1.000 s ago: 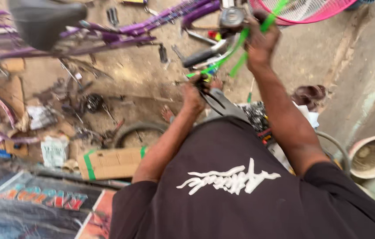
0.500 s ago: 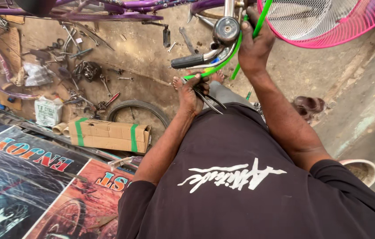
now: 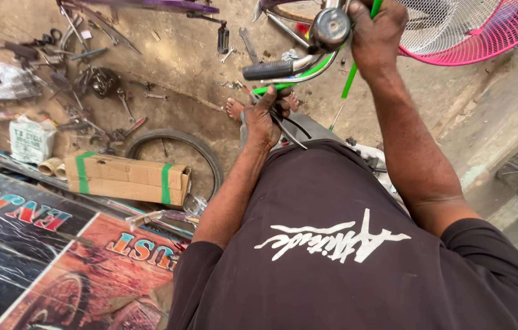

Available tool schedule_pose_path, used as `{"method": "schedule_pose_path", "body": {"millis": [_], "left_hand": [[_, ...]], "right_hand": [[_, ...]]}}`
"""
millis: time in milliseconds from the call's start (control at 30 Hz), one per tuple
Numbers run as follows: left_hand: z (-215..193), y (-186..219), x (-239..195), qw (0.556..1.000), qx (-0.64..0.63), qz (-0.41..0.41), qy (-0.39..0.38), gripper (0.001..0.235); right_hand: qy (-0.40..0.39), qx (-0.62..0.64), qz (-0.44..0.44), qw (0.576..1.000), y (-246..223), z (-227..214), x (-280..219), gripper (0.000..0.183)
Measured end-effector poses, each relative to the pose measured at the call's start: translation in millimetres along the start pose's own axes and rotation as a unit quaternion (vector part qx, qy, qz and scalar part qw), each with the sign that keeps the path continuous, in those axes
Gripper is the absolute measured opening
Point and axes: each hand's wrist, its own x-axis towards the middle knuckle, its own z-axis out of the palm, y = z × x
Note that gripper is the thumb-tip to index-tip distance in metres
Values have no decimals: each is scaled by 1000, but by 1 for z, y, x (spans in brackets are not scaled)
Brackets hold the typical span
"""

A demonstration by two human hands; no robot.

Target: The person repairs a purple bicycle by first using a screwdriver to adjust the front basket. They then use pliers to cut a green zip tie securing the handlebar bell and remove the tie. Finally, they use a hammer to tap the handlebar grip into place.

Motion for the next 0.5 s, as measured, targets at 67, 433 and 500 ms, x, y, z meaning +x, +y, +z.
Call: {"method": "schedule_pose_path", "body": {"millis": [67, 433, 500], "left_hand": [[1, 1, -1, 1000, 0, 2, 8, 34], [11, -6, -1, 1000, 20, -10, 8, 31], [12, -7, -2, 999, 22, -27, -1, 32]], "right_hand": [[27, 22, -7, 999, 4, 2, 8, 12], [-37, -63, 1, 997, 37, -13, 19, 18], [-43, -104, -78, 991, 39, -19, 22, 17]]}}
